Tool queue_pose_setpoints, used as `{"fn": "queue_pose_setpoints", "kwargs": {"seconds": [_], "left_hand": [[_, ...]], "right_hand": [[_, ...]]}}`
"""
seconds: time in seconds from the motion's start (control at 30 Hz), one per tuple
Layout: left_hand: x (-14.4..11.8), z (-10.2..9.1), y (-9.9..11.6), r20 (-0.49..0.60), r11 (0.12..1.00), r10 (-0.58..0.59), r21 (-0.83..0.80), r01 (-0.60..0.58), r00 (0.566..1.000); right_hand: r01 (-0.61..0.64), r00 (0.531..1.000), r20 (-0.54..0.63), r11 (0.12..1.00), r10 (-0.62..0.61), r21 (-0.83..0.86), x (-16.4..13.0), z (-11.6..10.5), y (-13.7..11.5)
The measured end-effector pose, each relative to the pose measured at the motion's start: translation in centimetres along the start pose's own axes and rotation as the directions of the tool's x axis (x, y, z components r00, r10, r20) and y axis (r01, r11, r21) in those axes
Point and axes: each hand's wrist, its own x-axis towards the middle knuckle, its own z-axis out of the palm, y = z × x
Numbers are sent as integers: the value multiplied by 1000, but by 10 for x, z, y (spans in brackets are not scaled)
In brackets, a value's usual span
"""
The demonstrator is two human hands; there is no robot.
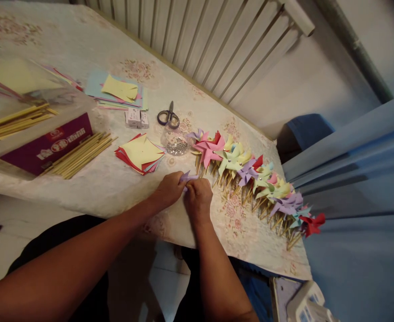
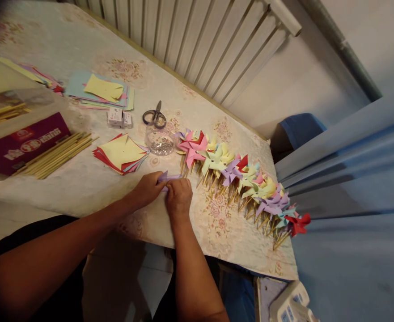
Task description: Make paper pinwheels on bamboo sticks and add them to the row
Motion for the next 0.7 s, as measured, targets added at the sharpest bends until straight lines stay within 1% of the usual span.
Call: {"fn": "queue_pose_setpoints", "kwargs": {"seconds": [0.07, 0.13, 0.17, 0.2, 0.23, 0.27, 0.33, 0.37, 0.4, 0.43, 0.47, 0.5, 0.57, 0.6, 0.63, 0.67, 0.7], "left_hand": [[0, 0, 0, 5, 1000, -5, 5, 5, 1000], [0, 0, 0, 9, 1000, -10, 16, 10, 1000], [0, 0, -1, 10, 1000, -11, 22, 11, 1000], [0, 1, -1, 8, 1000, -9, 25, 9, 1000], [0, 1, -1, 5, 1000, -4, 27, 4, 1000], [0, 1, -1, 1, 1000, 1, 26, -1, 1000], [0, 1, -1, -6, 1000, 7, 21, -7, 1000], [0, 1, -1, -8, 1000, 10, 16, -10, 1000], [0, 0, -1, -10, 1000, 12, 13, -12, 1000], [0, 0, -1, -12, 1000, 12, 9, -12, 1000], [0, 0, -1, -12, 1000, 13, 6, -12, 1000], [-1, -1, 0, -14, 1000, 12, 2, -12, 1000], [-1, -2, 0, -15, 1000, 6, -6, -6, 1000], [-1, -2, 1, -14, 1000, 1, -11, -1, 1000], [-1, -3, 1, -12, 1000, -2, -16, 2, 1000], [-1, -3, 2, -12, 1000, -5, -20, 4, 1000], [-1, -3, 2, -11, 1000, -5, -24, 5, 1000]], "right_hand": [[-144, 989, -19, 983, 147, 111, -2, 4, -1], [-316, 947, 16, 921, 321, 229, -3, 7, -1], [-372, 926, 39, 890, 376, 262, -3, 8, -1], [-393, 918, 51, 880, 394, 269, -3, 7, -1], [-371, 927, 51, 894, 371, 250, -2, 6, 0], [-312, 950, 46, 928, 309, 205, 0, 3, 0], [-135, 990, 48, 988, 132, 77, 2, -2, 0], [-54, 997, 59, 998, 53, 23, 3, -4, 0], [-1, 998, 67, 1000, 2, -9, 4, -5, -1], [11, 998, 59, 1000, -10, -13, 4, -5, -1], [-20, 999, 38, 1000, 20, 11, 3, -4, -1], [-85, 996, 19, 995, 84, 59, 2, -2, -1], [-250, 968, 21, 953, 250, 171, 0, 3, -2], [-310, 950, 31, 928, 311, 204, -1, 5, -1], [-332, 942, 34, 919, 333, 213, -2, 6, -1], [-309, 950, 30, 930, 310, 197, -2, 5, -1], [-249, 968, 19, 956, 249, 158, -1, 3, -1]]}}
